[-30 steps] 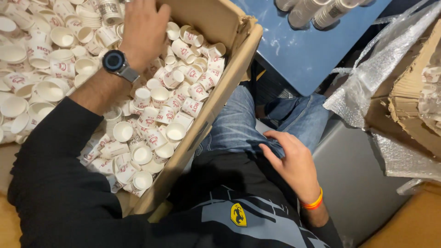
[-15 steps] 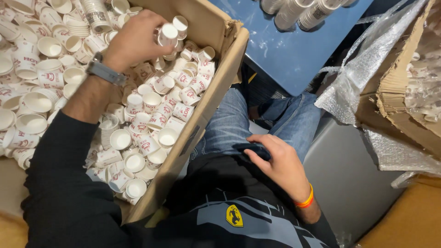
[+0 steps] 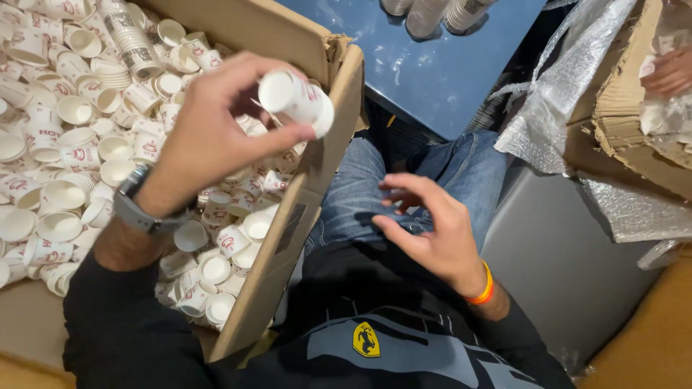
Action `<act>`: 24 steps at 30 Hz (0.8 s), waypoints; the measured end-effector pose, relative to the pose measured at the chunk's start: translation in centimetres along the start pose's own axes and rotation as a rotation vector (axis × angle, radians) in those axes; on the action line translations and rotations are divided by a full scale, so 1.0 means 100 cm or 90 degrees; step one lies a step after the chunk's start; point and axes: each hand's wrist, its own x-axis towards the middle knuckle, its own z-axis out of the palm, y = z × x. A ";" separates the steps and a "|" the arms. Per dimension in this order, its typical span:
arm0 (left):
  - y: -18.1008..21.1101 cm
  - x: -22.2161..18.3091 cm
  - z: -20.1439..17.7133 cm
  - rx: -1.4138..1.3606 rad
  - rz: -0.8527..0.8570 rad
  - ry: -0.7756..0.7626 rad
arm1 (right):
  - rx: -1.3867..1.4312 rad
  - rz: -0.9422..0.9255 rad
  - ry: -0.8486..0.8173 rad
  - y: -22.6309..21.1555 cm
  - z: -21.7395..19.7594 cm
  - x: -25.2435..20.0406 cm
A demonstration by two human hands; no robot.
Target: The recorder is organizing, unstacking, and inspecting small paper cups from large cardboard boxes and placing them onto a table.
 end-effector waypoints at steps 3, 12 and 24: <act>0.018 -0.011 0.030 -0.302 -0.080 -0.083 | 0.197 -0.066 0.074 -0.012 0.009 0.021; 0.024 -0.007 0.045 -0.416 -0.144 -0.183 | -0.032 -0.198 0.124 0.001 -0.004 0.043; -0.250 -0.025 0.027 0.477 -0.307 -0.274 | -0.338 -0.105 0.234 0.114 -0.049 0.079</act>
